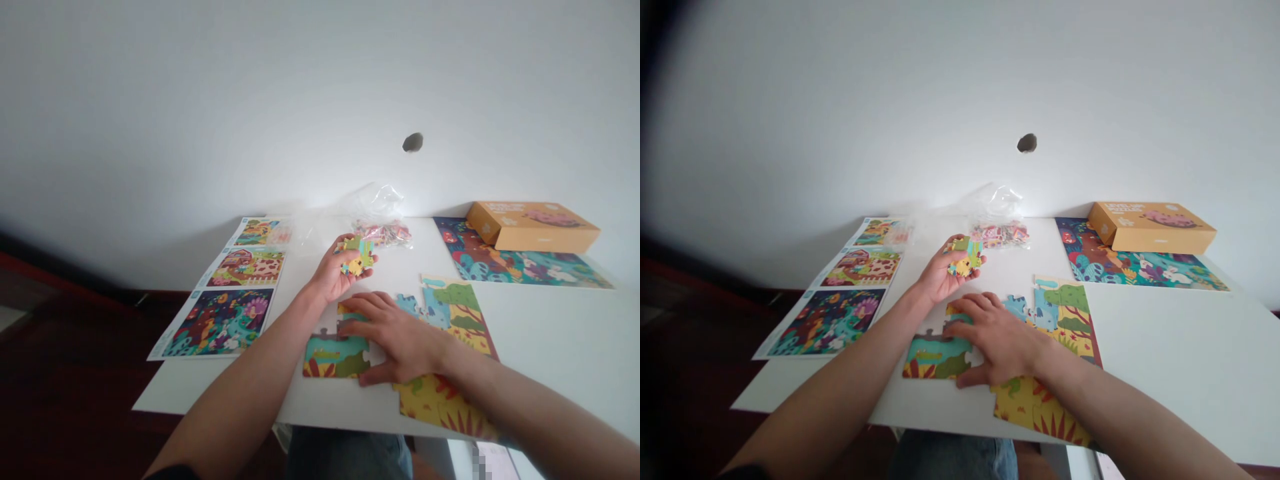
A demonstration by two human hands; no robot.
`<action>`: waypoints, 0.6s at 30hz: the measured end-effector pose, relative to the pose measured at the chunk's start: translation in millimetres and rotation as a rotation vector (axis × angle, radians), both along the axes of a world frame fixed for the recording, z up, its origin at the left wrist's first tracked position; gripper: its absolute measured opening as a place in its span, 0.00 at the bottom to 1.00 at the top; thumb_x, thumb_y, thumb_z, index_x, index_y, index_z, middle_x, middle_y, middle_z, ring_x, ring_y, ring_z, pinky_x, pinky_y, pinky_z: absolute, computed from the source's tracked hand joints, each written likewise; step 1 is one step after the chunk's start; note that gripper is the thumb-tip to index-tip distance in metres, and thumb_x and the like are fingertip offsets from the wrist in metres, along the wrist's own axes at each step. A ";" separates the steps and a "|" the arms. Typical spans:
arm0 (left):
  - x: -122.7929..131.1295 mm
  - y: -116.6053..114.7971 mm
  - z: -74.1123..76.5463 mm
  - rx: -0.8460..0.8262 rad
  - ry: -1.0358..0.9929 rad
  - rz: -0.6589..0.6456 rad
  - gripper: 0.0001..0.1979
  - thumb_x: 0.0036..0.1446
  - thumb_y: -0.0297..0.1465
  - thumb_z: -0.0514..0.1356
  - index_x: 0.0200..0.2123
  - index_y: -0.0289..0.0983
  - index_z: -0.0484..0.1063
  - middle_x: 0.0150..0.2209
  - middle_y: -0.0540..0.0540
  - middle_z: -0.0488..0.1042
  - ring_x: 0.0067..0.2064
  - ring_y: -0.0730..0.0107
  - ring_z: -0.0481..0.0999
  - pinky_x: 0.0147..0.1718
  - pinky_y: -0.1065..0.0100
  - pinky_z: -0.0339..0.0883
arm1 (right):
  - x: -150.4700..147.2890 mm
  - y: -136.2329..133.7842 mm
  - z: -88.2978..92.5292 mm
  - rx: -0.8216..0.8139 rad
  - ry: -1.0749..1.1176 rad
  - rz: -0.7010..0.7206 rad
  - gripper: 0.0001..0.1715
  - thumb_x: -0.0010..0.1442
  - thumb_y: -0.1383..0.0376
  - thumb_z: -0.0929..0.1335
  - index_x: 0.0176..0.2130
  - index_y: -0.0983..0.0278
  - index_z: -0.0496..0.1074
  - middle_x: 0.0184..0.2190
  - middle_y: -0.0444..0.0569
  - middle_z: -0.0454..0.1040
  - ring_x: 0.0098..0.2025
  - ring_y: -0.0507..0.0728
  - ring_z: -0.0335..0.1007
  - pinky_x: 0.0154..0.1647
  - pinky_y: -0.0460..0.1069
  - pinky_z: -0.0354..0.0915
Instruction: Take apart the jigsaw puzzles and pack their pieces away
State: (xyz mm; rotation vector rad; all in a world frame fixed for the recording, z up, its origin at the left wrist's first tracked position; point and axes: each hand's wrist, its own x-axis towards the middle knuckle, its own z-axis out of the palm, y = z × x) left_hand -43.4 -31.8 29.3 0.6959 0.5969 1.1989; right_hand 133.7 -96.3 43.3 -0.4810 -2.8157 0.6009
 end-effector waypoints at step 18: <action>1.5 4.8 -2.6 -0.038 0.121 0.136 0.28 0.44 0.26 0.63 0.50 0.44 0.63 0.35 0.48 0.71 0.34 0.61 0.80 0.23 0.71 0.68 | 6.2 13.8 -1.8 -0.036 0.139 -0.226 0.50 0.42 0.56 0.78 0.61 0.59 0.61 0.61 0.57 0.53 0.59 0.69 0.51 0.59 0.63 0.59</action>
